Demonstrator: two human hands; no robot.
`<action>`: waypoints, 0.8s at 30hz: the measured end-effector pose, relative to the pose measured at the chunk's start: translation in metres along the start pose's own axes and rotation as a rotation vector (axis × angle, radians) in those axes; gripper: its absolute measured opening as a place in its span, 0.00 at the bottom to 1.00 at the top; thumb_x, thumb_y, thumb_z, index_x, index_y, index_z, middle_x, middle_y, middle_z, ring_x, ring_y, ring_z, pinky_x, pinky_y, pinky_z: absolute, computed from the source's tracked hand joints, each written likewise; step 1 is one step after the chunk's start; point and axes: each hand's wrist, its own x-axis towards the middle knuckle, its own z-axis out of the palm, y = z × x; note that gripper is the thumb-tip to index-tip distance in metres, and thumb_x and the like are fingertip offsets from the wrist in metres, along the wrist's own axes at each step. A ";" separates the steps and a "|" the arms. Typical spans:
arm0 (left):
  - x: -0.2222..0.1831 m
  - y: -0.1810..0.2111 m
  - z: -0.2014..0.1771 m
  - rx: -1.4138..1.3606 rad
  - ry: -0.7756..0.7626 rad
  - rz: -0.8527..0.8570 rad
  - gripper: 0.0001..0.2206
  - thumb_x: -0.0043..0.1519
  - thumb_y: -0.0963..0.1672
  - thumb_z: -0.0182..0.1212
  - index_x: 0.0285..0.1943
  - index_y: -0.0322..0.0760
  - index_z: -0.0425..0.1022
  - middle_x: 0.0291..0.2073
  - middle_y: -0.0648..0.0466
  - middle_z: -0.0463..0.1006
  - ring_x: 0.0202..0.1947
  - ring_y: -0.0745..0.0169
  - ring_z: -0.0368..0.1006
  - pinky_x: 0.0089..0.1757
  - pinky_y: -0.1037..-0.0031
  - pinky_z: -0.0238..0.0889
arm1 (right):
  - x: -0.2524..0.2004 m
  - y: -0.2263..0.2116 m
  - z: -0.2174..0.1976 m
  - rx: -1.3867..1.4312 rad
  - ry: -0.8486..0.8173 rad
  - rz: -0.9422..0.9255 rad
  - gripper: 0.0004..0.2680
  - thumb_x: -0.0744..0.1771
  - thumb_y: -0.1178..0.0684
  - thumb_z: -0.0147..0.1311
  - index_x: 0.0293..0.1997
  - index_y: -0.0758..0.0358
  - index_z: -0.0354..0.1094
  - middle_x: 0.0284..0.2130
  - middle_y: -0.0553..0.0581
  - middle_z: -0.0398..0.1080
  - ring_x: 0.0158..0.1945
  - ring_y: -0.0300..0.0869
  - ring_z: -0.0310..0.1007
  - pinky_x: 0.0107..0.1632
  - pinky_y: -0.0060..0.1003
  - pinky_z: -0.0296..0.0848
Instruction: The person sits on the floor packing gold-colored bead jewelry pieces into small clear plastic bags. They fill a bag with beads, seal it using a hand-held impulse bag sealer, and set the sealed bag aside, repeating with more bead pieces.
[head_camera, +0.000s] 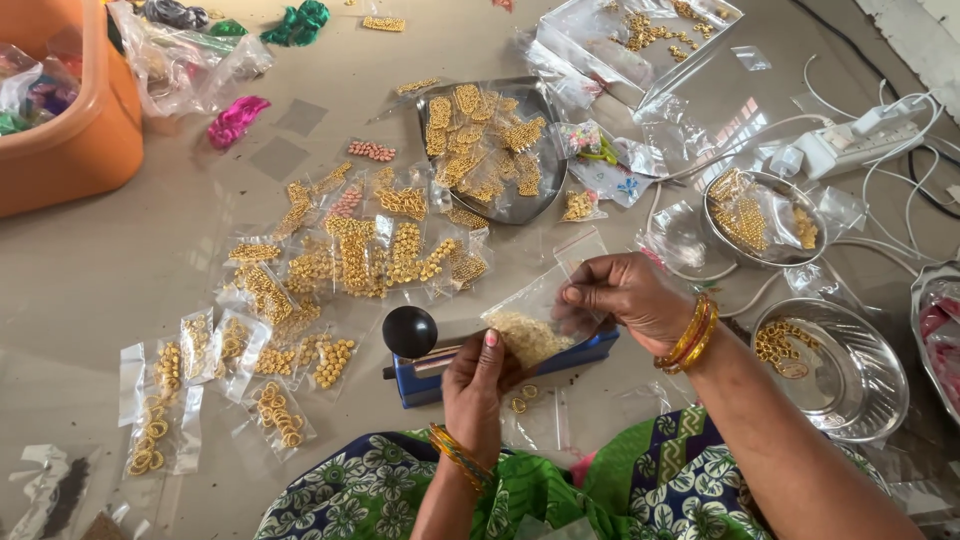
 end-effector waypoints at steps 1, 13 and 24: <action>-0.002 0.004 0.004 0.114 0.078 0.048 0.10 0.66 0.47 0.57 0.43 0.36 0.80 0.35 0.56 0.84 0.34 0.66 0.81 0.38 0.70 0.77 | 0.000 0.002 -0.003 0.042 0.044 0.000 0.06 0.67 0.56 0.59 0.40 0.69 0.75 0.33 0.59 0.80 0.34 0.43 0.81 0.37 0.39 0.79; -0.020 0.017 0.020 0.764 0.178 0.623 0.10 0.59 0.45 0.71 0.44 0.34 0.80 0.31 0.55 0.84 0.29 0.73 0.80 0.32 0.81 0.73 | -0.002 0.012 0.017 -0.111 -0.052 -0.008 0.09 0.68 0.60 0.61 0.51 0.74 0.78 0.33 0.56 0.78 0.33 0.35 0.70 0.36 0.32 0.68; -0.017 0.025 0.020 0.802 0.219 0.665 0.08 0.60 0.43 0.70 0.43 0.33 0.80 0.32 0.53 0.82 0.29 0.70 0.80 0.33 0.78 0.73 | -0.010 -0.016 0.047 0.049 -0.070 0.108 0.11 0.65 0.59 0.57 0.52 0.68 0.76 0.39 0.56 0.81 0.39 0.38 0.80 0.44 0.36 0.79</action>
